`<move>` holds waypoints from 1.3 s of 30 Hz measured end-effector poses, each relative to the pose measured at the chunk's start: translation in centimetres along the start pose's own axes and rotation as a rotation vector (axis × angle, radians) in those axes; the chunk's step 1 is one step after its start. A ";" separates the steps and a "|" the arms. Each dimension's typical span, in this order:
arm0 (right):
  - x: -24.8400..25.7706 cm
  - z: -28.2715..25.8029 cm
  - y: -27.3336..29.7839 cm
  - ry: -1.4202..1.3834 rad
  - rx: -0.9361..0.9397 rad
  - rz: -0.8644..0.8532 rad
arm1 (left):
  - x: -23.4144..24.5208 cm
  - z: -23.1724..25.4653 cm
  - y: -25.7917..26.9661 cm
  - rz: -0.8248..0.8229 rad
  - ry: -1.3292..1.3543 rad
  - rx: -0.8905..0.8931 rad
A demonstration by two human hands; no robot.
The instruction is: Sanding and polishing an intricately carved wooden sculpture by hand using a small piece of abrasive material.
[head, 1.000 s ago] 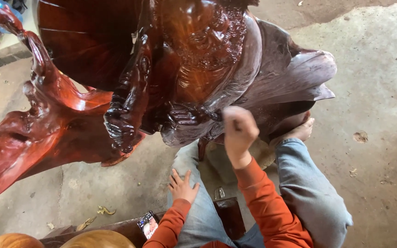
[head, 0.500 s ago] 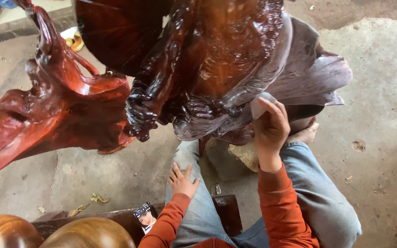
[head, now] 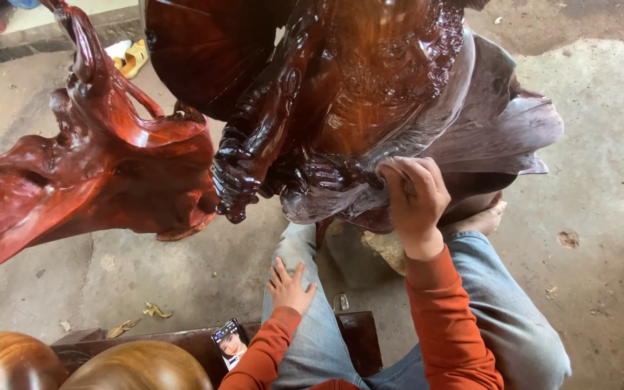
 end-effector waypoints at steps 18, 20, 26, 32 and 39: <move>0.3 0.9 0.5 -0.038 0.122 -0.092 | 0.2 0.2 0.1 -0.006 -0.003 -0.002; -0.1 1.3 0.2 -0.028 0.138 -0.098 | 0.6 0.2 0.0 0.011 0.003 -0.006; 2.8 3.4 1.6 0.004 0.087 -0.066 | -0.5 0.2 0.0 -0.024 -0.001 -0.004; 1.3 0.7 -1.4 0.107 0.065 -0.318 | -1.4 -0.1 -0.8 0.037 -0.059 0.011; 1.3 0.7 -2.6 0.161 0.351 -0.621 | -2.0 0.0 -0.9 0.070 -0.067 0.019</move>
Point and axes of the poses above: each hand's wrist, its own y-axis away from the middle knuckle, its own x-axis out of the back of the hand, z = x × y, the point moved 6 cm from there along -y, towards the middle knuckle, and after that the axes turned 6 degrees about -y, right-handed, at the moved point
